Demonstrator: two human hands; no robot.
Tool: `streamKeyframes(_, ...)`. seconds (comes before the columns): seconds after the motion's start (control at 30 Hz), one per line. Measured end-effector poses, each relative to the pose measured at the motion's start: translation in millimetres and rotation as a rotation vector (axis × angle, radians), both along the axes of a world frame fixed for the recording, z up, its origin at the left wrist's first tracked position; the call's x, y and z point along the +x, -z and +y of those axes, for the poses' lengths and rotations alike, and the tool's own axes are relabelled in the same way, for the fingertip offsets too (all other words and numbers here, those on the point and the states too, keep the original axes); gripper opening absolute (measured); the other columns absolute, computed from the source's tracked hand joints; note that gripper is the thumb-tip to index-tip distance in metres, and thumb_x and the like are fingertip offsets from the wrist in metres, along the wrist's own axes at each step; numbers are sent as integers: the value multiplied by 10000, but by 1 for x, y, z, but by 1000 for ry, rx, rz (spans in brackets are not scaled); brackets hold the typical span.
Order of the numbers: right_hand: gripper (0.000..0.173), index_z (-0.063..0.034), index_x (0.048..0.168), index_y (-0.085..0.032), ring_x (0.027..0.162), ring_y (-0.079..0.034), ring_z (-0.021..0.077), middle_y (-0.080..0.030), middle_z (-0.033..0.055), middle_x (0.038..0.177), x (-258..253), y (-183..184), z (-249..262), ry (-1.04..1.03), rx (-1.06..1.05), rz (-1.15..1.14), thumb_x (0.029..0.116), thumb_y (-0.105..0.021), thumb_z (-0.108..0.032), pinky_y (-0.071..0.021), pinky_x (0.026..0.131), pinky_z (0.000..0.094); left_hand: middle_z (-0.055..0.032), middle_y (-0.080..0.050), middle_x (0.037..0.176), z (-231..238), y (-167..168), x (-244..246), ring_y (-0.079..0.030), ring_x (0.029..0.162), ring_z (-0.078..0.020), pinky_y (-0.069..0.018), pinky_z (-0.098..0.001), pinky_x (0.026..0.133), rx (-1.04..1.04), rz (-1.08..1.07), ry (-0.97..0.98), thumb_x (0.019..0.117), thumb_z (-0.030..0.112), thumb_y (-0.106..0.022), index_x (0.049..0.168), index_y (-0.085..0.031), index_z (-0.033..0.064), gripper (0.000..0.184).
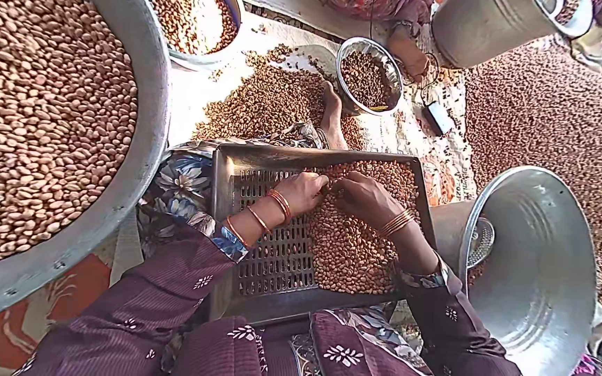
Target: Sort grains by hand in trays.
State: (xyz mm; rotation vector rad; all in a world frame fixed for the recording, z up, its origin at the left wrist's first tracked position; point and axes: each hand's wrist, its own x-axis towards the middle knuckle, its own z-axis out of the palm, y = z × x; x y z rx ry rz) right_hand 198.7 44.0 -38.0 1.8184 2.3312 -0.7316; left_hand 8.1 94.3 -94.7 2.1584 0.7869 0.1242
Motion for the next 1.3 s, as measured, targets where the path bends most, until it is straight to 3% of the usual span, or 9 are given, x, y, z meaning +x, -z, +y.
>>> streamKeyframes(0.17,173,4,1060,-727,866,-694,351,-667,202,1035,1,4,-1,-40,52,2,918,-733,-95,-581,771,513,-219,-680,1089,0,2,-2,-691,1015,-386,-549,-557,868,71,26,47,1022,178,-626,1246,-651,-8,292)
streamKeyframes(0.23,143,3,1020,-726,817,-689,333,-664,189,990,2,7,-1,-43,81,10,923,-721,-102,-579,728,497,-196,-687,1015,-5,3,-2,-706,923,-373,-569,-546,778,140,7,17,997,141,-642,1197,-684,1,248)
streamKeyframes(0.33,121,-2,992,-726,796,-688,321,-668,176,956,3,8,0,-48,111,40,923,-712,-100,-579,709,493,-206,-695,997,-7,1,0,-711,907,-382,-565,-548,766,158,33,15,982,123,-648,1160,-683,-20,230)
streamKeyframes(0.53,130,-40,1013,-754,715,-653,258,-666,127,870,11,6,2,-25,186,111,944,-690,-130,-560,670,442,-191,-688,952,-1,3,-2,-702,893,-374,-549,-552,763,88,60,-62,1056,262,-574,1096,-668,8,274)
streamKeyframes(0.63,132,-28,1028,-741,772,-693,268,-707,135,898,8,3,2,-4,230,123,968,-643,-93,-584,730,444,-186,-666,886,8,3,-4,-690,861,-366,-538,-540,749,80,21,-121,1068,321,-545,986,-663,-10,361)
streamKeyframes(0.83,110,-17,1000,-749,802,-702,259,-703,139,942,3,4,2,-4,195,173,945,-661,-51,-594,741,437,-199,-715,1057,5,6,-4,-708,991,-383,-549,-571,863,43,-1,54,1032,196,-613,1212,-688,27,258)
streamKeyframes(1.03,117,-16,988,-750,803,-717,285,-722,144,918,7,3,0,-26,199,149,944,-645,-45,-592,743,472,-168,-710,948,-12,0,1,-715,875,-366,-565,-545,736,165,108,17,996,169,-661,1146,-688,38,201)
streamKeyframes(1.17,133,-34,1015,-757,817,-719,281,-727,136,950,5,-2,-2,-15,202,106,954,-640,-37,-597,754,472,-199,-685,997,-2,-3,4,-695,958,-390,-542,-559,808,29,192,21,1070,271,-550,1161,-633,11,287)
streamKeyframes(1.3,146,-27,1019,-753,796,-725,301,-735,147,931,-5,-10,-6,-19,320,73,971,-615,-20,-591,724,473,-168,-626,835,10,-6,-3,-630,786,-306,-510,-491,758,-169,-37,-132,1092,258,-502,1062,-645,-23,316)
